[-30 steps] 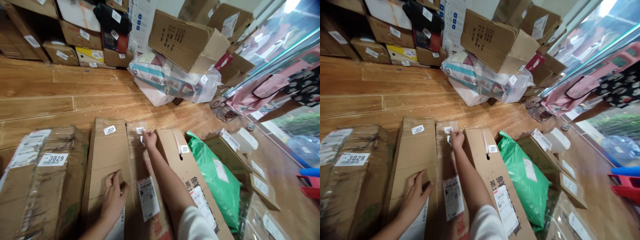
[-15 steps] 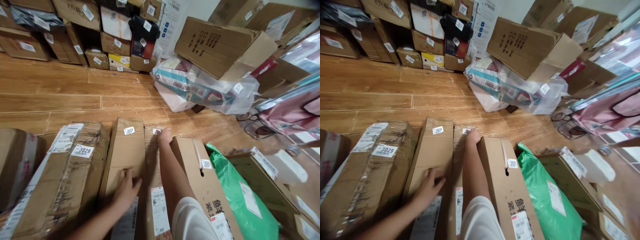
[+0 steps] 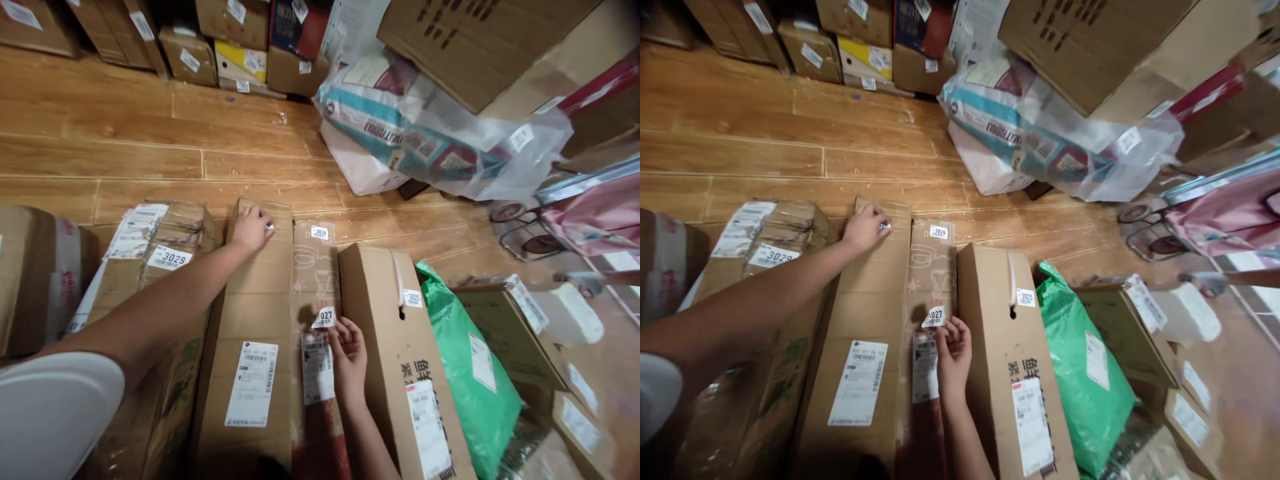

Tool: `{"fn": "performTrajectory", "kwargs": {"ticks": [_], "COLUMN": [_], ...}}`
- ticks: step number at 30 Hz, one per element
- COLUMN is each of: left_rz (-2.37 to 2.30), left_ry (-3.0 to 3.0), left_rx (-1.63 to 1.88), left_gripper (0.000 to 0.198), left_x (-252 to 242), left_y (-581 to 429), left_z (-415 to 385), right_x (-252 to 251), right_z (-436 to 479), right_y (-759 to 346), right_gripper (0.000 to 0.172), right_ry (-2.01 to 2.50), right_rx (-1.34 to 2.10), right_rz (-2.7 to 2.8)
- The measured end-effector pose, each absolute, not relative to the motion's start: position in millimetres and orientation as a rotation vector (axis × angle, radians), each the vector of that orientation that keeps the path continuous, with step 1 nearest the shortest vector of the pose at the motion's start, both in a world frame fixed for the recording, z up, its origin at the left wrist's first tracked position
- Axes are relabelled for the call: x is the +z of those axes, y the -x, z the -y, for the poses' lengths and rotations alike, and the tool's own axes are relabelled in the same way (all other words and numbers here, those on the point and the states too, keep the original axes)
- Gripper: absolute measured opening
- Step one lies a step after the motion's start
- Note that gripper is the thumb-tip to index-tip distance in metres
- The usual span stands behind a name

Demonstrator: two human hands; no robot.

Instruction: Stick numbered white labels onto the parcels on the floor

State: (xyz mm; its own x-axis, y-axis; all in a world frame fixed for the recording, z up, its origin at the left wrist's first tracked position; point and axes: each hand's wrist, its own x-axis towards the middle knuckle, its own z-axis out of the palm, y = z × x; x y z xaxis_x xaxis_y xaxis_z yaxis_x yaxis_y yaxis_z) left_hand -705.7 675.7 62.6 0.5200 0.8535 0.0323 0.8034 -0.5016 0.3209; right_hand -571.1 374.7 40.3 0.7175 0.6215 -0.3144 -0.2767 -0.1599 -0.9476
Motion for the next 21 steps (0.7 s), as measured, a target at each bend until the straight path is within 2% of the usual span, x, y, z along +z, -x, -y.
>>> {"fn": "performTrajectory", "kwargs": {"ticks": [3, 7, 12, 21], "left_rz": [-1.364, -1.583, -1.555, -1.554], "left_ry": [-2.545, -2.458, -2.492, -2.495], "left_rx": [0.196, 0.15, 0.026, -0.101], "left_gripper": [0.033, 0.052, 0.041, 0.045], "left_x": [62, 62, 68, 72], "left_y": [697, 687, 683, 679], "left_z": [-673, -672, -674, -679], "right_x": [46, 57, 60, 59], "right_z": [-375, -384, -391, -393], "right_y": [578, 585, 592, 597], "right_gripper": [0.047, 0.043, 0.041, 0.04], "right_ry": [1.556, 1.527, 1.508, 1.519], "right_rx": [0.806, 0.811, 0.812, 0.812], "right_rz": [0.296, 0.311, 0.357, 0.448]}}
